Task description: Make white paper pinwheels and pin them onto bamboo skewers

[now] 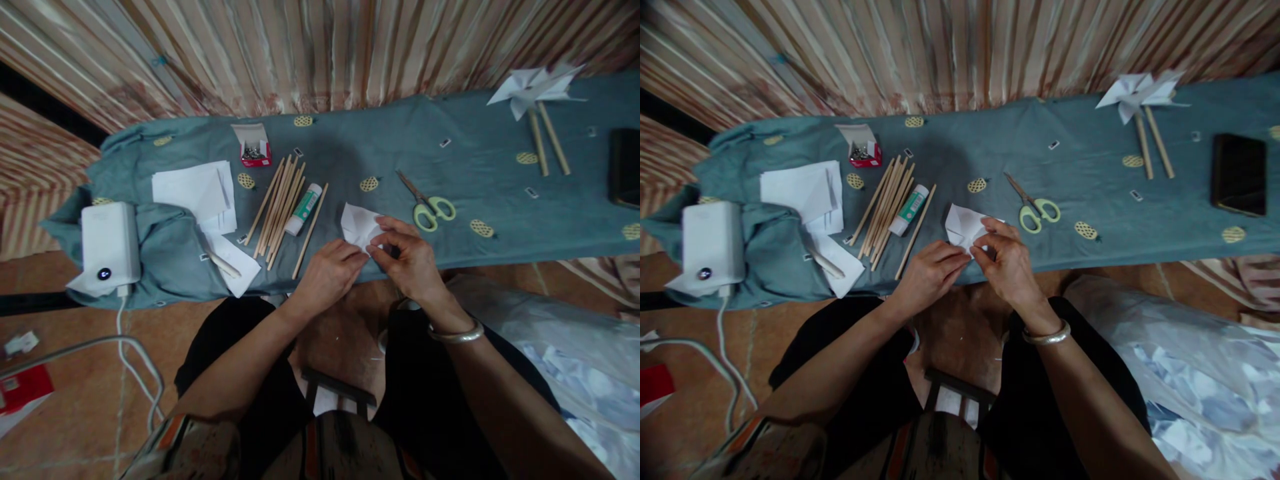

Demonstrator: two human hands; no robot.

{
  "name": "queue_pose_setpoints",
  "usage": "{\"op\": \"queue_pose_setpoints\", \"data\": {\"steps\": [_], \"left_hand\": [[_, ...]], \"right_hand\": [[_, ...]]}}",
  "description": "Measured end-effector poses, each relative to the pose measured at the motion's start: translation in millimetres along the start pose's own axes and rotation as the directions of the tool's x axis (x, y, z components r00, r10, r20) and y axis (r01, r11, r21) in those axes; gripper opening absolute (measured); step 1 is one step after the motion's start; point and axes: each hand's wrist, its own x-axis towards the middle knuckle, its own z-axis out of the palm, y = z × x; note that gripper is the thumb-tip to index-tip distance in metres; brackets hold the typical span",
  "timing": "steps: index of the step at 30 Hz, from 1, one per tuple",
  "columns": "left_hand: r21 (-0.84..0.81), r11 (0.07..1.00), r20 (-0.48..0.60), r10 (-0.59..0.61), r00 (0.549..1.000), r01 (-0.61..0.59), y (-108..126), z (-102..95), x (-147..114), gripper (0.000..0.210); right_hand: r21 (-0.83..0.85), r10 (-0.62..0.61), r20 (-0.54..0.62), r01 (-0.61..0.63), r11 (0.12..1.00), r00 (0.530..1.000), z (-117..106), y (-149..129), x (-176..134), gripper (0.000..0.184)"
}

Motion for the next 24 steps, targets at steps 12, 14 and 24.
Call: {"op": "queue_pose_setpoints", "data": {"steps": [12, 14, 24], "left_hand": [[-0.034, 0.999, -0.052, -0.022, 0.998, 0.02, 0.5, 4.6, -0.8, 0.021], [-0.038, 0.999, -0.049, -0.031, 0.998, 0.029, 0.6, 4.8, -0.7, 0.022], [-0.04, 0.998, -0.07, -0.055, 0.996, 0.052, 1.2, 7.2, 0.1, 0.02]], "right_hand": [[-0.025, -0.016, -0.012, 0.016, 1.0, 1.0, 1.4, -1.8, -0.2, 0.008], [-0.027, -0.018, -0.013, 0.018, 0.999, 1.0, 1.2, -1.9, -0.3, 0.008], [-0.022, -0.007, -0.008, 0.006, 1.0, 1.0, 1.8, -0.5, -0.5, 0.005]]}}
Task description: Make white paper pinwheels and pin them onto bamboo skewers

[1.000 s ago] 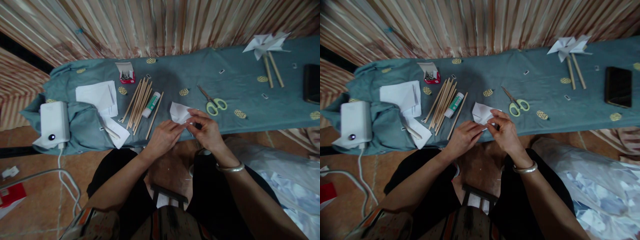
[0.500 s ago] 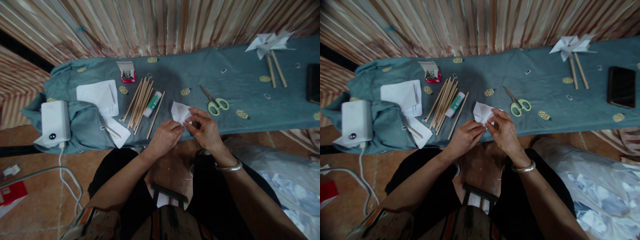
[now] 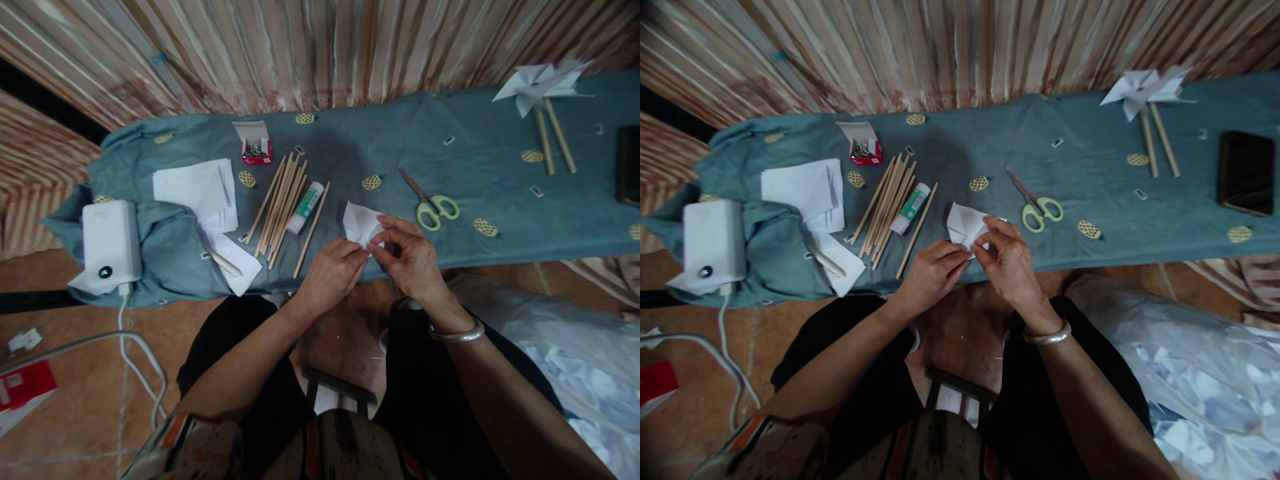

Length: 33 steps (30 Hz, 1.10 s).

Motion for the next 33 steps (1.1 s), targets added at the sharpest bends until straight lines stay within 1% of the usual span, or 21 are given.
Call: {"op": "queue_pose_setpoints", "data": {"steps": [8, 14, 19, 25, 27, 30, 33], "left_hand": [[0.012, 1.0, -0.009, -0.003, 1.0, 0.003, -0.1, 1.9, -1.1, 0.019], [0.015, 1.0, -0.01, -0.006, 1.0, 0.006, 0.2, 2.0, -0.8, 0.019], [0.02, 1.0, -0.008, 0.002, 1.0, -0.002, 0.7, 1.7, -1.2, 0.02], [0.026, 1.0, 0.008, -0.008, 1.0, 0.008, 0.4, 1.9, -1.6, 0.021], [0.014, 1.0, 0.02, -0.015, 1.0, 0.014, 0.3, 2.1, -1.4, 0.02], [0.002, 1.0, 0.035, -0.027, 0.999, 0.027, 0.9, 1.9, -0.7, 0.018], [0.001, 0.999, 0.046, -0.033, 0.998, 0.033, 1.7, 1.2, -0.2, 0.016]], "right_hand": [[0.037, 0.037, 0.007, -0.037, 0.999, 0.999, 0.9, -2.4, -0.5, 0.006], [0.029, -0.003, -0.014, 0.003, 1.0, 1.0, 3.4, -1.8, -2.3, 0.011], [-0.025, -0.058, -0.011, 0.058, 0.998, 0.998, 3.4, -4.9, -5.0, 0.017], [-0.158, -0.201, 0.022, 0.202, 0.967, 0.979, 6.9, -8.6, -14.0, 0.03], [-0.184, -0.21, 0.03, 0.212, 0.96, 0.977, 9.9, -9.6, -16.4, 0.032], [-0.207, -0.191, 0.049, 0.197, 0.958, 0.98, 14.2, -11.0, -18.8, 0.033], [-0.225, -0.185, 0.04, 0.19, 0.956, 0.982, 15.7, -11.6, -20.6, 0.035]]}}
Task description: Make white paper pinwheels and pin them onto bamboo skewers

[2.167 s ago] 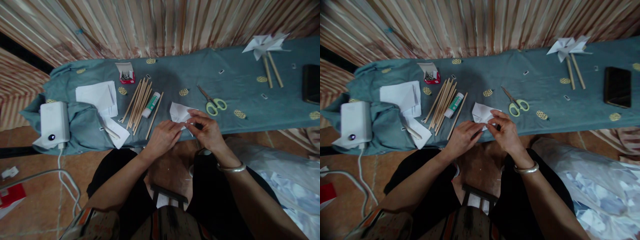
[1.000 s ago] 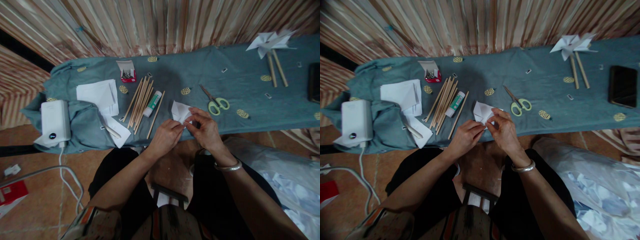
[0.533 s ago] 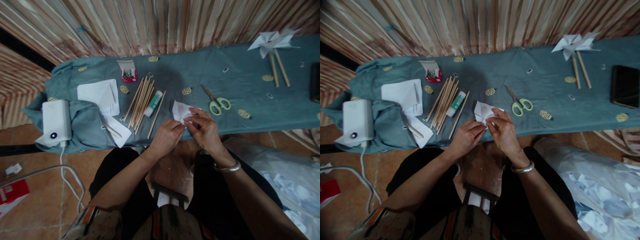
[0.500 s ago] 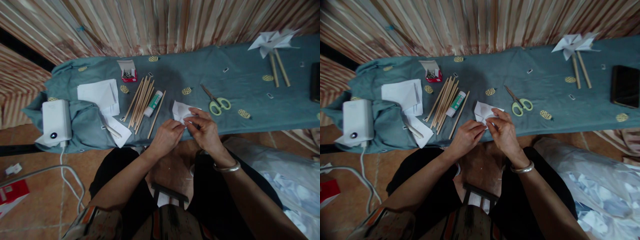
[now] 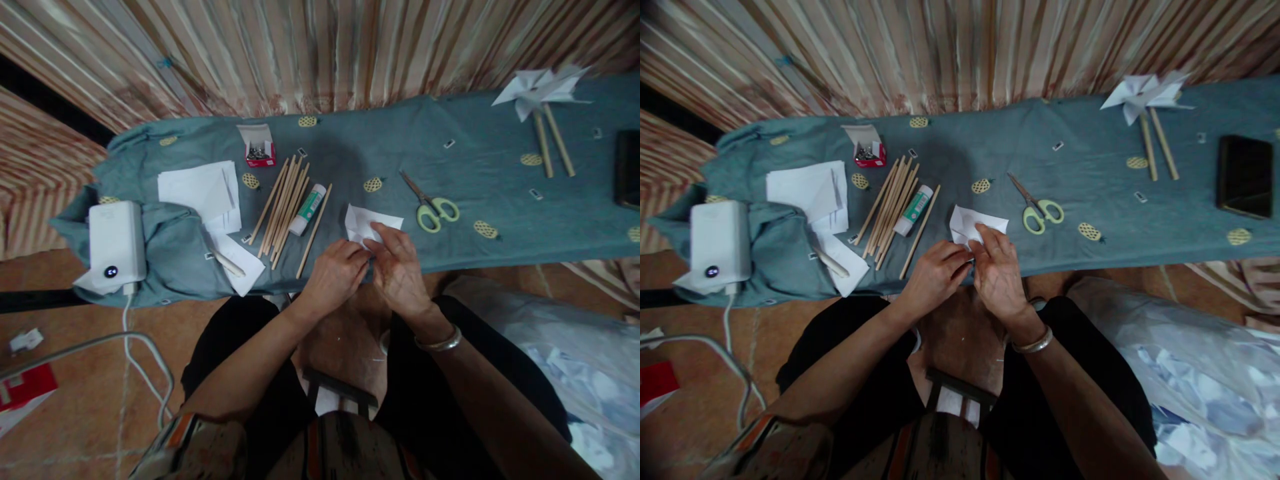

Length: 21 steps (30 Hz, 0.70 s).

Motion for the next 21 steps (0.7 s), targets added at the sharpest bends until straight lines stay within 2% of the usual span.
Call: {"op": "queue_pose_setpoints", "data": {"steps": [6, 10, 14, 21], "left_hand": [[0.032, 0.999, -0.012, 0.002, 1.0, -0.001, -0.3, -0.1, -0.3, 0.017], [0.036, 0.999, -0.015, 0.022, 1.0, -0.021, -1.5, -2.4, -0.7, 0.018], [0.059, 0.998, -0.006, 0.038, 0.999, -0.038, -10.8, -9.9, 0.4, 0.018], [0.105, 0.994, -0.113, -0.011, 0.994, 0.023, -32.1, -25.4, 6.1, 0.023]], "right_hand": [[0.095, 0.026, -0.051, -0.021, 0.995, 0.998, -10.1, 6.8, 2.9, 0.037], [0.019, 0.108, -0.07, -0.107, 0.994, 0.992, -17.7, 16.8, 14.8, 0.04], [-0.045, 0.122, -0.041, -0.124, 0.991, 0.992, -22.2, 24.2, 24.9, 0.04], [0.033, 0.224, -0.051, -0.222, 0.974, 0.973, -29.2, 18.3, 20.2, 0.029]]}}
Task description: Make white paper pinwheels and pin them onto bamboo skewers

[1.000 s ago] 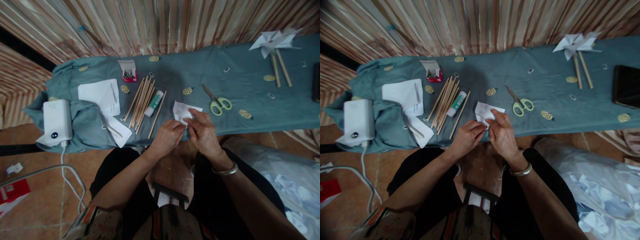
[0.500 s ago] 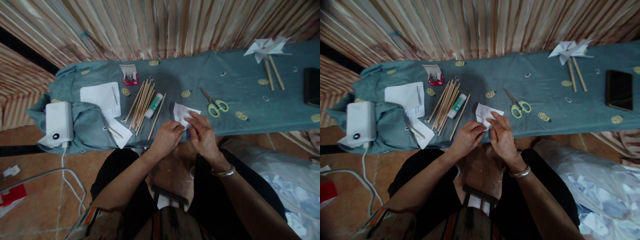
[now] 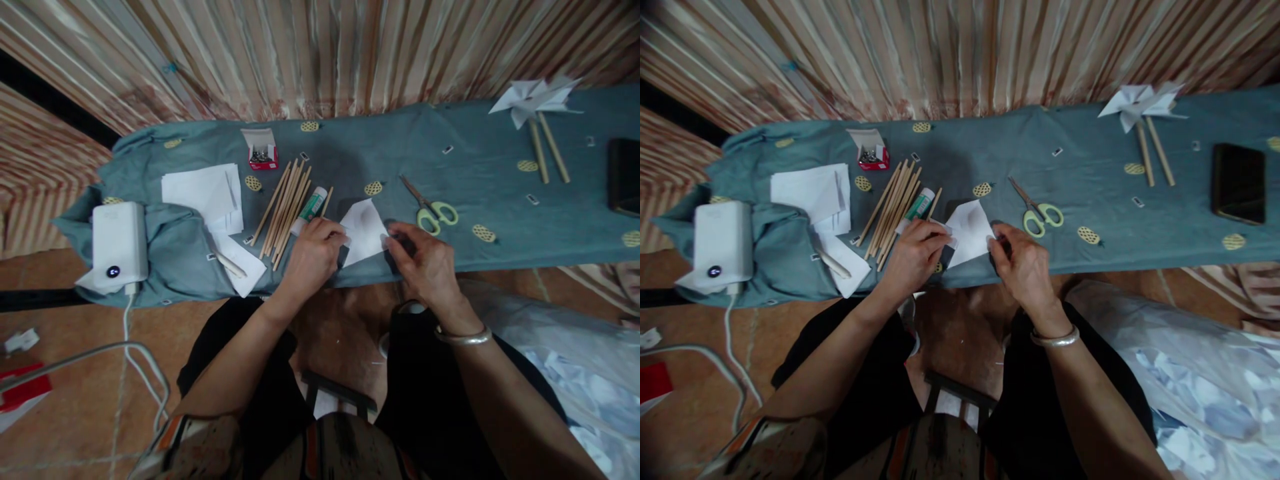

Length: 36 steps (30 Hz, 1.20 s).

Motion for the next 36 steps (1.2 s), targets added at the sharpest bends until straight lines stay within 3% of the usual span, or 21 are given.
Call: {"op": "queue_pose_setpoints", "data": {"steps": [11, 17, 23, 28, 36], "left_hand": [[0.07, 0.995, 0.172, 0.057, 0.983, -0.07, 28.0, 6.8, -0.8, 0.019], [0.104, 0.99, 0.156, 0.08, 0.985, -0.096, 28.0, 9.4, 0.5, 0.02], [0.102, 0.987, 0.105, 0.111, 0.988, -0.122, 28.9, 8.2, -5.5, 0.015], [0.075, 0.987, 0.144, 0.133, 0.981, -0.144, 32.5, 4.7, -9.9, 0.018], [0.054, 0.987, 0.147, 0.142, 0.979, -0.152, 34.8, 2.3, -10.4, 0.019]], "right_hand": [[0.04, -0.045, 0.039, 0.043, 0.998, 0.998, -0.1, -6.1, -6.4, 0.016], [0.104, -0.042, 0.036, 0.038, 0.994, 0.998, -3.6, -3.6, -6.4, 0.016], [0.242, -0.084, 0.157, 0.044, 0.969, 0.984, -8.3, 6.3, -7.9, 0.038], [0.356, -0.104, 0.205, 0.025, 0.934, 0.973, -12.0, 13.3, -9.8, 0.024], [0.369, -0.101, 0.249, 0.002, 0.93, 0.963, -15.9, 18.2, -9.3, 0.019]]}}
